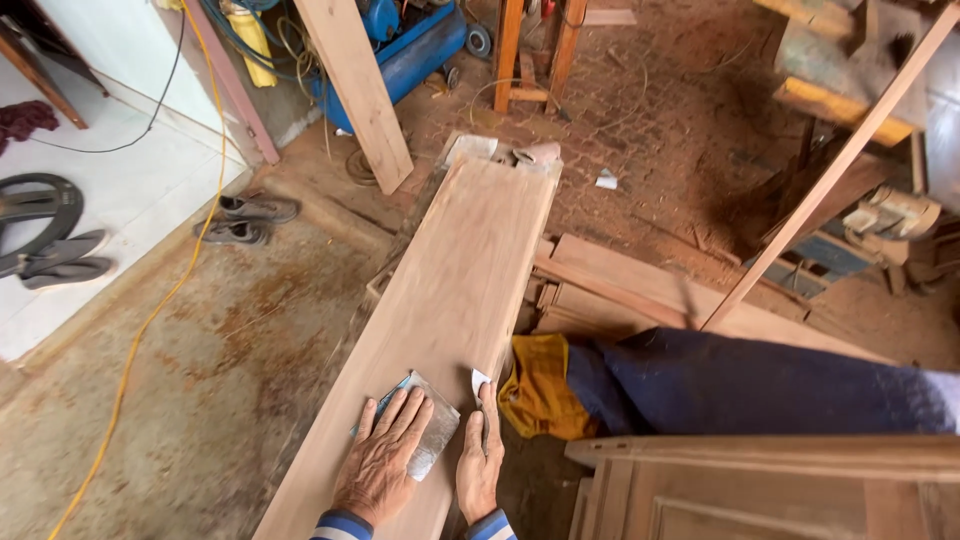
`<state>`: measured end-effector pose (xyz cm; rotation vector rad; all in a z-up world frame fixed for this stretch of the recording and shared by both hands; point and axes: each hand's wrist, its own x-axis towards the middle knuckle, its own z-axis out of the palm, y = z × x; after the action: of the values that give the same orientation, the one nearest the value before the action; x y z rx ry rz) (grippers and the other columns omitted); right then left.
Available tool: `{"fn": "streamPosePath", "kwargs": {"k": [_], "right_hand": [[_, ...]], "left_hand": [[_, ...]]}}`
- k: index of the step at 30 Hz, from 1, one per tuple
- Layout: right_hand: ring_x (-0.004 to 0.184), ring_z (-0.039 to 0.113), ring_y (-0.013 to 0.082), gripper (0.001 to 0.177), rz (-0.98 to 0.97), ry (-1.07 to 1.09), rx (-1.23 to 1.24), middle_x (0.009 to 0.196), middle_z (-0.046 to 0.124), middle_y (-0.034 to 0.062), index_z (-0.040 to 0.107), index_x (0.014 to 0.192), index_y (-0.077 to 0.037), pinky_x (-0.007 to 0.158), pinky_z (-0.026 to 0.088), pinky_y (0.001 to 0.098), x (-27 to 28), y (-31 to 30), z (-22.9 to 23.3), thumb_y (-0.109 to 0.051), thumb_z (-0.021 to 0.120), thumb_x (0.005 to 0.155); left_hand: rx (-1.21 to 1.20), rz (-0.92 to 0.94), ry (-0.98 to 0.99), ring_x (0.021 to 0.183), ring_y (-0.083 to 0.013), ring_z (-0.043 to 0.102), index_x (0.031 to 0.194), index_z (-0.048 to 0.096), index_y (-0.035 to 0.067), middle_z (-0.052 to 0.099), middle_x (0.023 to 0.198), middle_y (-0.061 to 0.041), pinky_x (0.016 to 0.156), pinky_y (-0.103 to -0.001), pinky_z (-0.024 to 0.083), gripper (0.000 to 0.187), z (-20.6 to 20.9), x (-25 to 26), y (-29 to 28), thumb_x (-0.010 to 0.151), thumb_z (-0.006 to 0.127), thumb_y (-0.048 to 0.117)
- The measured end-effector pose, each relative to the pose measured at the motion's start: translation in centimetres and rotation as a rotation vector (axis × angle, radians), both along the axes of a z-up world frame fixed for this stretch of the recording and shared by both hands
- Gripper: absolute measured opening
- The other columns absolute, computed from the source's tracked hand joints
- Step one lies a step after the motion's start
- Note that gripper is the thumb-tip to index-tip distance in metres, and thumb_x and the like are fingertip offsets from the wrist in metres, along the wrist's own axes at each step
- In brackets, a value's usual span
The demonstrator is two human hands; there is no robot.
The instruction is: Sanding a wooden board using manual sandpaper and an electric orbital sander.
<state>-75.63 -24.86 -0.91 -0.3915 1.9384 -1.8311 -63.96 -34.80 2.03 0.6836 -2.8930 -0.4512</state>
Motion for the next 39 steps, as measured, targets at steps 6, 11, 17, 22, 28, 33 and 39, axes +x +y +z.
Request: {"fn": "streamPosePath", "kwargs": {"k": [6,11,17,22,28,33,39], "right_hand": [[0.152,0.037,0.0247,0.054,-0.041,0.065,-0.017,0.163,0.042,0.0129,0.043,0.153,-0.003,0.122,0.027,0.0349,-8.8,-5.8,-0.5,-0.028,0.043,0.106],[0.151,0.038,0.0218,0.053,-0.085,0.034,-0.053,0.161,0.045,0.0123,0.045,0.152,-0.002,0.121,0.028,0.0332,-15.1,-9.5,-0.4,-0.026,0.045,0.105],[0.146,0.044,0.0192,0.051,-0.103,-0.04,-0.145,0.157,0.051,0.0106,0.048,0.15,0.001,0.119,0.029,0.0306,-22.0,-13.1,-1.6,-0.025,0.048,0.106],[0.138,0.049,0.0185,0.053,-0.099,-0.112,-0.181,0.152,0.056,0.0101,0.049,0.15,0.001,0.115,0.033,0.0301,-27.8,-15.7,-3.5,-0.026,0.05,0.105],[0.14,0.046,0.0177,0.054,-0.055,-0.102,-0.261,0.156,0.051,0.0117,0.045,0.151,0.004,0.116,0.032,0.0298,-36.3,-20.0,-4.6,-0.025,0.051,0.105],[0.147,0.04,0.019,0.054,0.012,0.064,-0.147,0.16,0.045,0.0141,0.043,0.151,0.006,0.12,0.027,0.0304,-40.1,-21.8,-3.3,-0.025,0.048,0.108],[0.152,0.035,0.0338,0.056,0.152,0.501,0.134,0.163,0.038,0.0222,0.043,0.153,0.006,0.123,0.026,0.0389,-38.1,-19.8,-1.7,-0.028,0.044,0.108]], "left_hand": [[0.029,-0.029,-0.109,0.151,-0.026,0.016,0.158,0.03,0.01,0.024,0.168,-0.008,0.122,-0.055,0.004,0.08,2.2,-7.9,-4.8,0.087,0.064,0.026],[0.045,-0.062,-0.075,0.152,-0.0237,0.014,0.158,0.031,0.01,0.024,0.17,-0.007,0.122,-0.054,0.003,0.079,0.4,-12.5,-6.9,0.086,0.06,0.025],[0.113,-0.08,-0.116,0.154,-0.0235,0.011,0.155,0.029,0.009,0.02,0.171,-0.008,0.123,-0.053,0.001,0.077,1.0,-16.6,-8.4,0.087,0.06,0.026],[0.101,-0.071,0.01,0.156,-0.0265,0.013,0.156,0.032,0.008,0.023,0.168,-0.01,0.122,-0.055,0.002,0.076,0.3,-21.1,-10.4,0.092,0.058,0.038],[-0.108,-0.056,0.059,0.154,-0.0263,0.015,0.156,0.031,0.011,0.024,0.166,-0.01,0.122,-0.055,0.001,0.072,-4.5,-30.1,-15.0,0.096,0.052,0.045],[0.045,-0.016,0.0,0.154,-0.0257,0.016,0.155,0.032,0.009,0.025,0.166,-0.01,0.124,-0.054,0.001,0.078,-0.7,-37.1,-18.9,0.09,0.057,0.045],[-0.07,0.066,0.041,0.153,-0.0248,0.025,0.153,0.044,0.009,0.035,0.164,-0.009,0.125,-0.051,0.01,0.081,-1.3,-37.4,-18.8,0.077,0.065,0.027]]}}
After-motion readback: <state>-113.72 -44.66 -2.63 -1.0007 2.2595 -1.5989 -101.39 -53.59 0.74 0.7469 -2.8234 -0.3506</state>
